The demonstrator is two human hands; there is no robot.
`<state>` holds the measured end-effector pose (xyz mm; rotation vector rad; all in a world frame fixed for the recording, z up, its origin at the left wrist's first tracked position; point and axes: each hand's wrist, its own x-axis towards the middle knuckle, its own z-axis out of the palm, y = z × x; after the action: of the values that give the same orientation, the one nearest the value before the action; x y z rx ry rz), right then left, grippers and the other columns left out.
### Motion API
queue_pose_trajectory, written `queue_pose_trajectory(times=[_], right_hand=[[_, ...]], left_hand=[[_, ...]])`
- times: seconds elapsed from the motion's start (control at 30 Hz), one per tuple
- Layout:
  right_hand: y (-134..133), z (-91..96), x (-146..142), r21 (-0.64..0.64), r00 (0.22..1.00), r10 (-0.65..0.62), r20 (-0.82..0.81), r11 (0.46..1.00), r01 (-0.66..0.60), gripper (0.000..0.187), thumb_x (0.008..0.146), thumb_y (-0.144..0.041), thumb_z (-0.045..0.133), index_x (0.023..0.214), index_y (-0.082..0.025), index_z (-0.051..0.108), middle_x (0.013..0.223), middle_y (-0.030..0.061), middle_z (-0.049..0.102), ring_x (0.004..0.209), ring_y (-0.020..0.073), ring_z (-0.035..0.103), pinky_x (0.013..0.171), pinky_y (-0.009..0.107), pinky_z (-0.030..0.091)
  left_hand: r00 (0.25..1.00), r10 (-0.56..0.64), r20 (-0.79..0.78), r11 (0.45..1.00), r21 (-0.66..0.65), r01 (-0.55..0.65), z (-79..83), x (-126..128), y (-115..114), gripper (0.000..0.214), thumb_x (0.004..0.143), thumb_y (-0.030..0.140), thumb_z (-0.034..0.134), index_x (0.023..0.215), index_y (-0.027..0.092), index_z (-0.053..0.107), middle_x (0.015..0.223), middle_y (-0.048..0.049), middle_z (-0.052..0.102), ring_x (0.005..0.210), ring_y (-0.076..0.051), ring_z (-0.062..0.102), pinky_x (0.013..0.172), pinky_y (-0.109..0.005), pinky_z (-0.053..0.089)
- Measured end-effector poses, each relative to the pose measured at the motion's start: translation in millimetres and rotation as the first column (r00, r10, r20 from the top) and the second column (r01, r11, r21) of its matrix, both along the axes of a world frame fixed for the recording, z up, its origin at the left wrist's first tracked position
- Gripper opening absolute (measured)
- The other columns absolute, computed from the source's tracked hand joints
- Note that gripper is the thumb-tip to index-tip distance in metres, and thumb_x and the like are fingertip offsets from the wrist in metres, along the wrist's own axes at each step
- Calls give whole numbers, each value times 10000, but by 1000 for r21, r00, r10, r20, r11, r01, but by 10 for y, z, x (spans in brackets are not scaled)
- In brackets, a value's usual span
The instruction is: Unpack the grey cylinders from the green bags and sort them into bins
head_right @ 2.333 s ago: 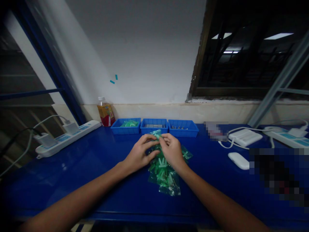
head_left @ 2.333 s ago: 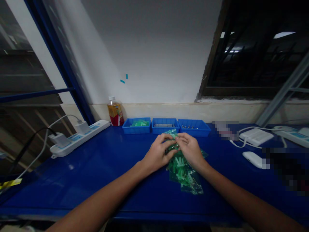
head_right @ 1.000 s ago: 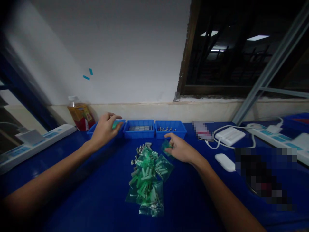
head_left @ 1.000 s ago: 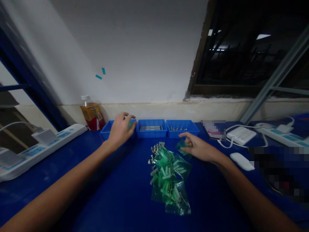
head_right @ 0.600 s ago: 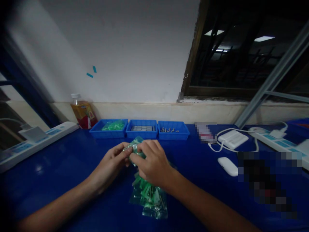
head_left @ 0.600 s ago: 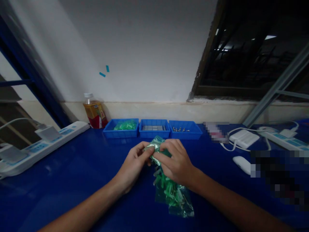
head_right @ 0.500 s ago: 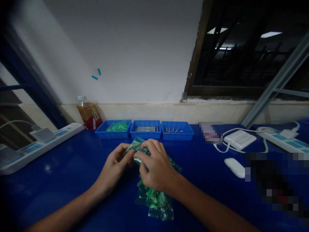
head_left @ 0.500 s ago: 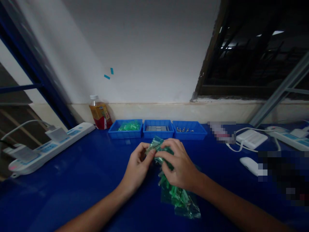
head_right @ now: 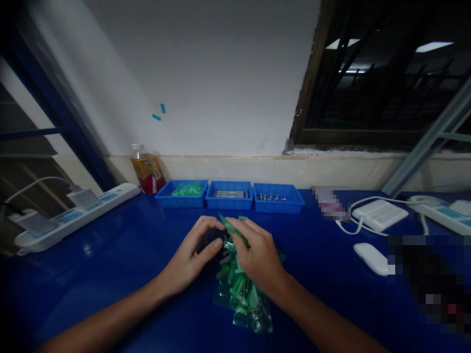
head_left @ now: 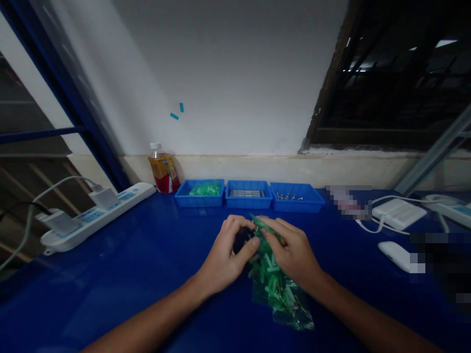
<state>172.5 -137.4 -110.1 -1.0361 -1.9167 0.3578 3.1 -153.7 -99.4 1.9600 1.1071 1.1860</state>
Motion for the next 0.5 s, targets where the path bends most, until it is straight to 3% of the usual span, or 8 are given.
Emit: queue_pose_trajectory(times=[0.1,0.23,0.37,0.5], right_hand=[[-29,-6,30,170,972,1,234,985,-42,475,805,-83,405,1202,-259,596,777,32,519,620,138,501,579,261,466],[-70,-5,-13,145,927,110,360,974,-172,605,732,-3,391,1265,-249,536,891,57,487,714,150,512,637,284,507],[-58,-18,-31,72,942,174,286,977,-203,618,768,-5,394,1326,-263,449,1079,88,501,979,188,541,839,347,508],[-64,3,-27,49,975,132,181,988,-143,522,786,-77,470,1281,-240,454,1278,95,473,1275,243,382,1049,458,366]], left_hand=[[982,65,178,974,-225,-24,38,5,45,306,888,446,432,848,177,572,859,-38,547,858,-189,506,780,-303,414],[934,34,355,875,-463,144,21,-24,124,330,818,492,551,775,164,557,680,16,494,627,-118,449,586,-225,370],[898,17,439,856,-470,214,19,-81,180,310,796,464,600,806,155,595,729,-1,537,633,-102,461,566,-201,377],[908,15,419,910,-383,162,35,-96,161,282,787,390,625,960,167,622,891,-39,623,732,-136,546,638,-231,446]])
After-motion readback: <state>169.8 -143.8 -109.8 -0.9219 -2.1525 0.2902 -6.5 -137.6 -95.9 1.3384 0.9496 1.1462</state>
